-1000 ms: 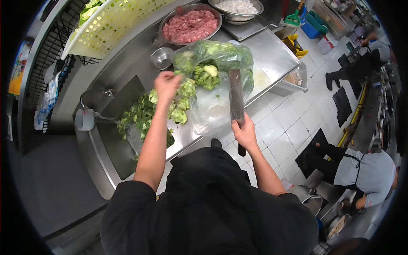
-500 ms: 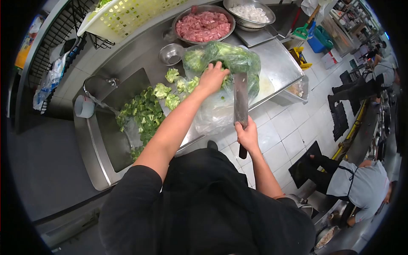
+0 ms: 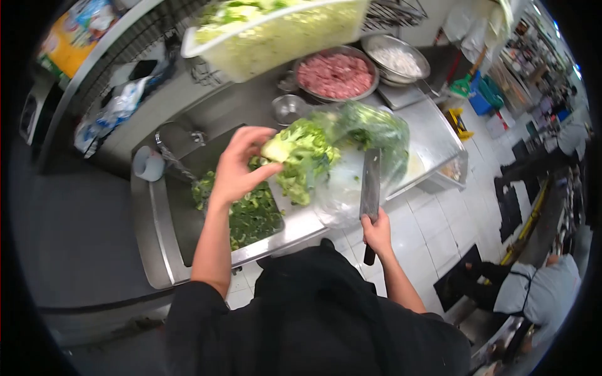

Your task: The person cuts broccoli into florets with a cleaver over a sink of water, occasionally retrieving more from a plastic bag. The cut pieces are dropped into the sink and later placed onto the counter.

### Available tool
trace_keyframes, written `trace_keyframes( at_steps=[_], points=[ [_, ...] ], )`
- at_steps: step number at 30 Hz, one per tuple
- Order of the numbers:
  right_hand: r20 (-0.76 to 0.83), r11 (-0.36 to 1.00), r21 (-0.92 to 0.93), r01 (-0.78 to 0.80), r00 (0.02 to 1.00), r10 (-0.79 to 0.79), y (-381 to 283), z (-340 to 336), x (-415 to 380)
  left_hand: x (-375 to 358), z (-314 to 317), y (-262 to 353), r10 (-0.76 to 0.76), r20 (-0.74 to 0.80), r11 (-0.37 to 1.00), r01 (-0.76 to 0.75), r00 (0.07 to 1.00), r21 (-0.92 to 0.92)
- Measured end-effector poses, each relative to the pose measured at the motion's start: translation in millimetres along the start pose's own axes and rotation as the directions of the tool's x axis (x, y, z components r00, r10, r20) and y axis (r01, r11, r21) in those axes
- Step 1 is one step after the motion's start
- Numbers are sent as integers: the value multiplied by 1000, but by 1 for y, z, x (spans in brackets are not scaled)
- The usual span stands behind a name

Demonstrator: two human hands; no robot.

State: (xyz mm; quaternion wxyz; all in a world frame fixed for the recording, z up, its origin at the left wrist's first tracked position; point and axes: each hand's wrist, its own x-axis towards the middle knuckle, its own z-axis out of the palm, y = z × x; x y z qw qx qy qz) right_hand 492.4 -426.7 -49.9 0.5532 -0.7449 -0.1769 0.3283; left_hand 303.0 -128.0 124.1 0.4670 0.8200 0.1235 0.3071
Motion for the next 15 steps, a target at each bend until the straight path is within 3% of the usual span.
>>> trace_keyframes(
  at_steps=[1, 2, 3, 4, 5, 6, 7, 8, 9, 10, 12, 14, 15],
  points=[
    [3, 1000, -22, 7, 1000, -6, -8, 9, 1, -25, -18, -9, -27, -159, 932, -32, 987, -360],
    [40, 1000, -12, 24, 999, -23, -13, 17, 2, -56, -28, -30, -103, -301, 740, -129, 948, -660],
    [55, 996, -36, 82, 995, -80, -9, 28, 8, -88, -21, -62, -393, -332, 643, -1, 858, -766],
    [74, 988, -61, 139, 988, -135, -2, 40, 15, -120, -12, -91, -591, -51, 335, 188, 805, -923],
    [125, 975, -72, 210, 972, -201, 3, 52, 22, -158, 4, -135, -640, 185, -151, 115, 746, -982],
    [162, 975, -80, 206, 968, -191, -5, 66, 17, -172, 15, -136, -418, 158, -79, 137, 895, -987],
    [206, 983, -92, 162, 969, -140, -24, 78, 10, -190, 17, -153, -442, 95, -167, 23, 892, -986],
    [243, 986, -115, 118, 966, -87, -35, 90, 6, -192, 19, -164, -711, -66, 19, -75, 700, -997],
    [263, 953, -152, 261, 940, -216, -26, 106, 9, -205, 13, -179, -731, -78, -13, -129, 678, -992],
    [281, 950, -162, 267, 935, -215, -30, 121, 3, -214, 0, -188, -742, -94, -35, -178, 664, -983],
    [367, 905, -222, 364, 891, -268, -44, 155, -9, -225, -28, -190, -740, -115, -45, -219, 662, -975],
    [398, 905, -167, 390, 867, -300, -60, 191, -23, -222, -63, -170, -501, -256, 139, -215, 827, -967],
    [418, 882, -147, 448, 836, -355, -64, 209, -27, -223, -76, -169, -497, -298, 147, -259, 815, -955]
  ],
)
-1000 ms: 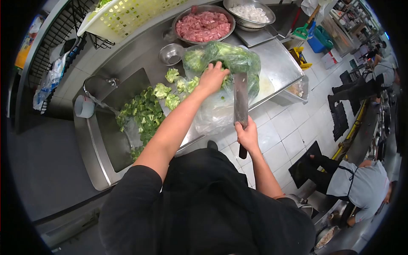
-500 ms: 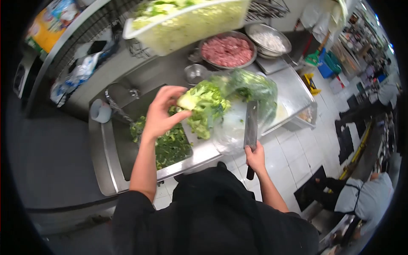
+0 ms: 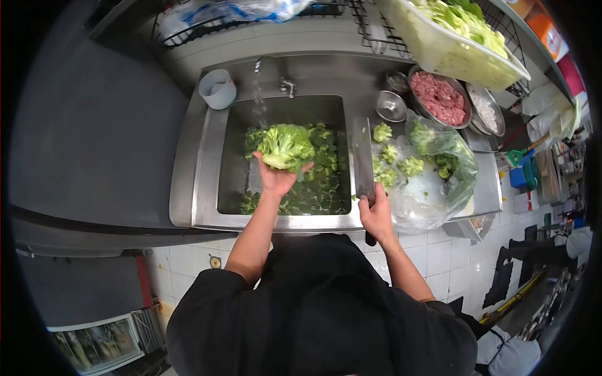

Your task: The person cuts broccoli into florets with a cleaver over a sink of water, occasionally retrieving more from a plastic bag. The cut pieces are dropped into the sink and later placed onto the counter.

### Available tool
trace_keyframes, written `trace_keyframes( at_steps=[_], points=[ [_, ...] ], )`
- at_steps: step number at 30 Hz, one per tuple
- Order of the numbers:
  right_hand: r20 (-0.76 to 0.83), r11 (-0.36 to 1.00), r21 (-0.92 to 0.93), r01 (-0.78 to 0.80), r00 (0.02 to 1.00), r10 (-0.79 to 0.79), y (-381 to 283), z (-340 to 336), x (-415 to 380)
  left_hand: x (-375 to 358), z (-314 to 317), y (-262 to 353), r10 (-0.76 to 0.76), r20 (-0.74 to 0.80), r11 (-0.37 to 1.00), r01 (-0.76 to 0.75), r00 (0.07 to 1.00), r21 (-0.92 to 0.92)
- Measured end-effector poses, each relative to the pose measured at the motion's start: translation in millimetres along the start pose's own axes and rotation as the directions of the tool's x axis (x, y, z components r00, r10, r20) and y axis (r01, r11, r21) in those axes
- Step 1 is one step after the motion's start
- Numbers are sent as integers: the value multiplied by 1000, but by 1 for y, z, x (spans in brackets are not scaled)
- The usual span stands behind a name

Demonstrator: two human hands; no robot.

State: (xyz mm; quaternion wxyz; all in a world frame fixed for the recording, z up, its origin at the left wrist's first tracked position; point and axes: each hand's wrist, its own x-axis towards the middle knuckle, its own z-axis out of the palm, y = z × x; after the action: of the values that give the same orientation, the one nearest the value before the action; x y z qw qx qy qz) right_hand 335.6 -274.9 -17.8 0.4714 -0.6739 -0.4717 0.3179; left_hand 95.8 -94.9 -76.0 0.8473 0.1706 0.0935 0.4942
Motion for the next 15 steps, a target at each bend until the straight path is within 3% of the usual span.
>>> trace_keyframes(
  at_steps=[5, 9, 12, 13, 15],
  points=[
    [27, 978, 27, 205, 978, -206, -61, 71, 14, 1, 27, 41, 54, 46, 996, -57, 997, 63],
    [-5, 949, 21, 315, 949, -315, -123, 95, 20, -9, 52, 54, 67, -64, 993, -60, 996, 97],
    [-225, 781, 38, 624, 766, -602, -160, 102, 21, -14, 48, 58, 35, 6, 999, -35, 999, -22],
    [-227, 783, 33, 621, 768, -599, -163, 101, 23, -15, 48, 59, 27, 47, 998, -25, 999, -50],
    [-255, 747, -161, 645, 704, -663, -165, 97, 24, -19, 56, 55, 7, 92, 996, 1, 996, -84]
  ],
)
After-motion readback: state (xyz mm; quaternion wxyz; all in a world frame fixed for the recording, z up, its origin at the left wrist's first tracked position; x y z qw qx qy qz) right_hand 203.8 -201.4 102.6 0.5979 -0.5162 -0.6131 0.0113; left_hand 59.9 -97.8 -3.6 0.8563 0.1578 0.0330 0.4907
